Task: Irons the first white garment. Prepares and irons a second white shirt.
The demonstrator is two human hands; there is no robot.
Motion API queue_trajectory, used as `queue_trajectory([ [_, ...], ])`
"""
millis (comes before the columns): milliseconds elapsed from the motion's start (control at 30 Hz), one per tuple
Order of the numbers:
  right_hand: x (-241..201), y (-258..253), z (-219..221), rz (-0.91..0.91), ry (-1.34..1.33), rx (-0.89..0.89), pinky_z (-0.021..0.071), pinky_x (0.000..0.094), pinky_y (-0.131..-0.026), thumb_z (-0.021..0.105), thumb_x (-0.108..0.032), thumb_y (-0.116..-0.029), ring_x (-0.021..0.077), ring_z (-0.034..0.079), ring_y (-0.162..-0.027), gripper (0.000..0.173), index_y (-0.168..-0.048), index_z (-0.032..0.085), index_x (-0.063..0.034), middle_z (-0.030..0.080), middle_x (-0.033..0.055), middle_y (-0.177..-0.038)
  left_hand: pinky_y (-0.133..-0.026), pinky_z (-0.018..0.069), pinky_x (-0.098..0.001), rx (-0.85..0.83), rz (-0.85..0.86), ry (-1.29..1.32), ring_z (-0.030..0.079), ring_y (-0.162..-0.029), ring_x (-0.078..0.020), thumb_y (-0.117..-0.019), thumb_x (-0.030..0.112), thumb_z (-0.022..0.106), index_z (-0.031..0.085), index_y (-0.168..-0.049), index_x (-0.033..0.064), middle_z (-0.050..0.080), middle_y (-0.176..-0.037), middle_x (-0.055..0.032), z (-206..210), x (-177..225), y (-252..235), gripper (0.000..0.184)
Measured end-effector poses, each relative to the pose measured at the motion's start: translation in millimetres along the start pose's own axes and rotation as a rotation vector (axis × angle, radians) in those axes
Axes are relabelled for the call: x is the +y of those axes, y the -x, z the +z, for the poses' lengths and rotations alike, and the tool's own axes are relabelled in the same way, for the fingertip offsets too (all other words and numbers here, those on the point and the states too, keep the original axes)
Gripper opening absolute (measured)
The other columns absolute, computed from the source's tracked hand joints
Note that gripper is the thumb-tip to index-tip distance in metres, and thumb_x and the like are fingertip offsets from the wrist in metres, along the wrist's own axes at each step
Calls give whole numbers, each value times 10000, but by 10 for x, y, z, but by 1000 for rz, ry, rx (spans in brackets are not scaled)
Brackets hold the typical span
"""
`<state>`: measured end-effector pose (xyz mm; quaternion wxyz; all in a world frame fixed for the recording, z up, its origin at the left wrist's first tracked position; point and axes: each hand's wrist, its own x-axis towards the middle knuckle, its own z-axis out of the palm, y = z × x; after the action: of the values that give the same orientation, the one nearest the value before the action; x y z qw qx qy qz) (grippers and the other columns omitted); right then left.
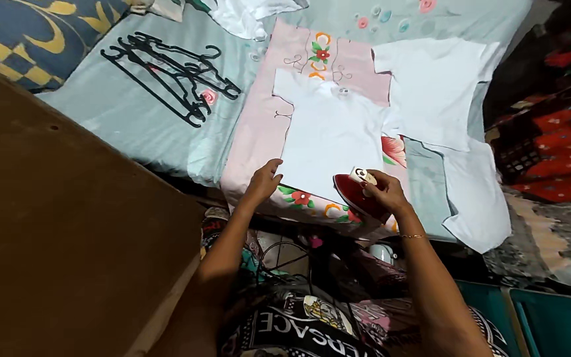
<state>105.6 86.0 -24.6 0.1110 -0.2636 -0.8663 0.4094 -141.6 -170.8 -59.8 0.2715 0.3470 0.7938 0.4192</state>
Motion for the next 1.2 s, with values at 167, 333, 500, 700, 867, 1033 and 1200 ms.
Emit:
queue_trajectory([
  [167, -370, -242, 354, -108, 9, -124, 557, 465, -862, 661, -261, -935, 256, 700, -937, 451, -1269, 661, 43, 724, 210, -1061, -777, 587, -486, 10, -42, 70, 694, -823, -299, -1018, 20, 576, 531, -1429, 22, 675, -1110, -208, -41, -39, 72, 414],
  [333, -722, -468, 706, -159, 36, -202, 557, 544, -805, 683, -285, -946, 292, 709, -886, 422, -1276, 676, -22, 734, 181, -1009, -763, 592, -452, -13, -64, 65, 697, -797, -270, -1022, 17, 573, 513, -1444, 19, 690, -1100, -195, -148, -15, 153, 426],
  [500, -985, -611, 986, -219, 61, -255, 559, 552, -811, 688, -292, -967, 303, 716, -882, 393, -1278, 679, -52, 738, 169, -1011, -786, 585, -468, 79, -95, 79, 704, -835, -295, -1035, 16, 532, 525, -1431, -10, 698, -1110, -210, -339, -52, 216, 397],
  [700, -1116, -604, 1005, -236, 135, -483, 545, 587, -868, 660, -404, -974, 326, 714, -959, 487, -1345, 656, -89, 739, 171, -1064, -848, 576, -534, 178, -50, 43, 713, -915, -336, -1054, 64, 532, 569, -1386, -3, 703, -1124, -218, -390, 72, 219, 341],
  [867, -789, -384, 641, -250, 165, -408, 543, 563, -919, 629, -386, -976, 344, 717, -1008, 497, -1314, 674, -23, 737, 208, -1101, -890, 568, -505, 162, 169, -135, 699, -964, -332, -1037, 51, 545, 622, -1321, -20, 701, -1088, -209, -241, 41, -7, 303],
  [1033, -426, -312, 425, -129, 142, 29, 567, 522, -827, 615, -299, -990, 319, 722, -880, 433, -1255, 681, 37, 733, 232, -1016, -1006, 500, -561, 181, 333, -317, 653, -1167, -393, -1005, 154, 641, 671, -1279, -11, 695, -1223, -216, 67, -198, -264, 321],
  [1200, -557, -621, 496, -32, 117, 66, 548, 517, -850, 636, -269, -998, 304, 707, -908, 387, -1251, 679, 20, 725, 222, -1028, -1000, 522, -542, 103, 123, -216, 673, -1123, -379, -1049, 240, 597, 591, -1380, -20, 689, -1198, -231, -23, 16, -397, 421],
])
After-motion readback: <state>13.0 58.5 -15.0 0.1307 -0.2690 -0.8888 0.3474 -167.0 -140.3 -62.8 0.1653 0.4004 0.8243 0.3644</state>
